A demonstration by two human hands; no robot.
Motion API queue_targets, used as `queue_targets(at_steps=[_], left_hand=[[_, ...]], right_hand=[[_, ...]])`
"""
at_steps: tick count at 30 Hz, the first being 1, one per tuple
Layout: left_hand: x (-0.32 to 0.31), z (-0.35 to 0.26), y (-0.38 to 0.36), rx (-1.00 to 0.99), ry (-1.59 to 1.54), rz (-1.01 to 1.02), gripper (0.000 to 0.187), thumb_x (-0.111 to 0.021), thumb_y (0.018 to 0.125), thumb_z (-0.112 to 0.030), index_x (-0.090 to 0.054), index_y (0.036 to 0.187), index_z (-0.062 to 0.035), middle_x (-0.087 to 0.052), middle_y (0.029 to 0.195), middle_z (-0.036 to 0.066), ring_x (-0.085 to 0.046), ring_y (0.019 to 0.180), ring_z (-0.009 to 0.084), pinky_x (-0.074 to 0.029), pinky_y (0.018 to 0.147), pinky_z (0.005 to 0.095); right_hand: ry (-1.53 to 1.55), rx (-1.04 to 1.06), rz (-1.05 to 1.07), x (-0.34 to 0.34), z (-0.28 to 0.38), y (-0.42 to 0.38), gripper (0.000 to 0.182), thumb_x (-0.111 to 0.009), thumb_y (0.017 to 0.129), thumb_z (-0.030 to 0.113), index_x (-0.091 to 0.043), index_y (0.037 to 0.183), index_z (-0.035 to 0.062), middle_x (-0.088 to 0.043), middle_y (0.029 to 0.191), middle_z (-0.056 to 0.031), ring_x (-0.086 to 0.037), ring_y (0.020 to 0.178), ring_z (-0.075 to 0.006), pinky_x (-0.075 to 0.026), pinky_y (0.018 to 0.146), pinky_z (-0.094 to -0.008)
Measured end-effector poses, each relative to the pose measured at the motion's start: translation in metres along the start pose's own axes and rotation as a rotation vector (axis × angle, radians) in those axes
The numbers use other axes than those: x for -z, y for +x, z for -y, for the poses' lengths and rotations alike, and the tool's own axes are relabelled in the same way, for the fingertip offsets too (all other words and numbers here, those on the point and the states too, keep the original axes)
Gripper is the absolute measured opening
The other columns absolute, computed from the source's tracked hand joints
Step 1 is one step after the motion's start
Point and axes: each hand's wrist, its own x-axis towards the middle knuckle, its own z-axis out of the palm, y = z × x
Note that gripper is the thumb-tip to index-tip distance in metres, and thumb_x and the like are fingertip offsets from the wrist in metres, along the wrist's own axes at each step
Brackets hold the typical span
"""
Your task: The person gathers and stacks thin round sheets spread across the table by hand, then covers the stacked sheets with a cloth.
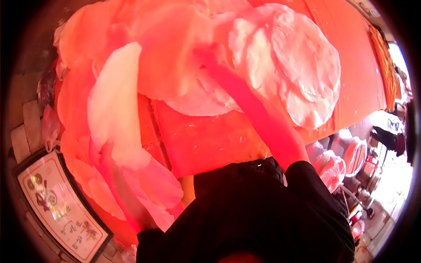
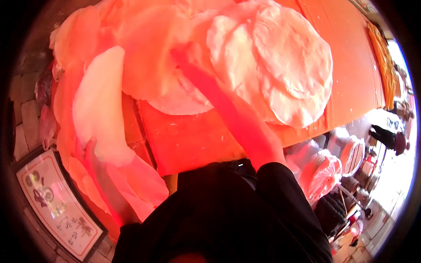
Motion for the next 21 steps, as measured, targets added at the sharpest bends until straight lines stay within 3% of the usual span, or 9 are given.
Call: queue_targets(at_steps=[5,8,12,14,16,17,19,21], left_hand=[[0.018,-0.011,-0.013,-0.02,-0.007,-0.092,0.037,-0.058,0.087,-0.002,-0.059,0.123,0.0026,-0.064,0.112,0.008,-0.06,0.099,0.0161,-0.047,0.086,0.0289],[-0.004,-0.038,-0.013,-0.047,-0.043,-0.066,0.039,-0.058,0.087,-0.003,-0.058,0.126,0.0025,-0.064,0.113,0.009,-0.06,0.101,0.0166,-0.048,0.087,0.0291],[-0.061,-0.084,0.001,-0.095,-0.096,0.042,0.043,-0.058,0.087,-0.003,-0.056,0.129,0.0024,-0.064,0.114,0.01,-0.061,0.103,0.0171,-0.048,0.087,0.0292],[-0.092,-0.108,0.009,-0.112,-0.128,0.104,0.044,-0.058,0.087,-0.003,-0.055,0.131,0.0023,-0.064,0.114,0.01,-0.061,0.103,0.0174,-0.049,0.088,0.0293],[-0.122,-0.13,0.019,-0.12,-0.164,0.175,0.046,-0.058,0.087,-0.004,-0.054,0.133,0.0022,-0.064,0.115,0.01,-0.062,0.104,0.0177,-0.049,0.088,0.0294],[-0.136,-0.137,0.022,-0.113,-0.19,0.21,0.047,-0.058,0.087,-0.004,-0.053,0.134,0.0022,-0.064,0.115,0.011,-0.062,0.105,0.0178,-0.049,0.088,0.0295],[-0.168,-0.144,0.033,-0.112,-0.26,0.323,0.046,-0.059,0.088,-0.005,-0.053,0.133,0.0023,-0.064,0.115,0.011,-0.062,0.104,0.018,-0.05,0.088,0.03],[-0.195,-0.138,0.033,-0.055,-0.346,0.451,0.045,-0.059,0.088,-0.006,-0.054,0.132,0.0025,-0.064,0.115,0.011,-0.062,0.103,0.0181,-0.05,0.088,0.0305]], right_hand=[[-0.146,0.441,-0.151,0.103,0.093,0.009,0.023,-0.062,0.085,-0.003,-0.065,0.108,-0.0012,-0.068,0.103,-0.0123,-0.065,0.09,-0.0188,-0.052,0.074,-0.0279],[-0.377,0.696,-0.288,0.182,0.136,-0.006,0.025,-0.062,0.085,-0.004,-0.065,0.11,-0.0012,-0.068,0.104,-0.0122,-0.065,0.091,-0.0183,-0.052,0.074,-0.0275],[-0.739,0.878,-0.358,0.255,0.155,-0.052,0.026,-0.061,0.085,-0.005,-0.064,0.111,-0.0011,-0.068,0.107,-0.0121,-0.065,0.093,-0.0176,-0.052,0.075,-0.0269],[-0.905,0.749,-0.131,0.267,0.152,-0.081,0.026,-0.063,0.086,-0.003,-0.066,0.112,-0.0002,-0.068,0.109,-0.0131,-0.065,0.095,-0.0184,-0.052,0.077,-0.0284],[-1.102,0.581,0.118,0.279,0.112,-0.1,0.033,-0.064,0.083,0.005,-0.062,0.116,0.0021,-0.065,0.101,-0.0141,-0.065,0.089,-0.0254,-0.053,0.071,-0.0349],[-1.231,0.522,0.061,0.257,0.061,-0.11,0.037,-0.065,0.08,0.011,-0.06,0.115,0.0034,-0.063,0.089,-0.0145,-0.065,0.079,-0.031,-0.053,0.062,-0.0401],[-1.24,0.259,0.226,0.222,-0.009,-0.134,0.044,-0.063,0.073,0.009,-0.059,0.117,0.0065,-0.062,0.094,-0.0198,-0.064,0.084,-0.0366,-0.051,0.062,-0.0467],[-1.139,0.239,0.209,0.199,-0.047,-0.165,0.043,-0.066,0.073,0.011,-0.059,0.116,0.0058,-0.06,0.1,-0.0203,-0.062,0.088,-0.0375,-0.05,0.066,-0.0467]])
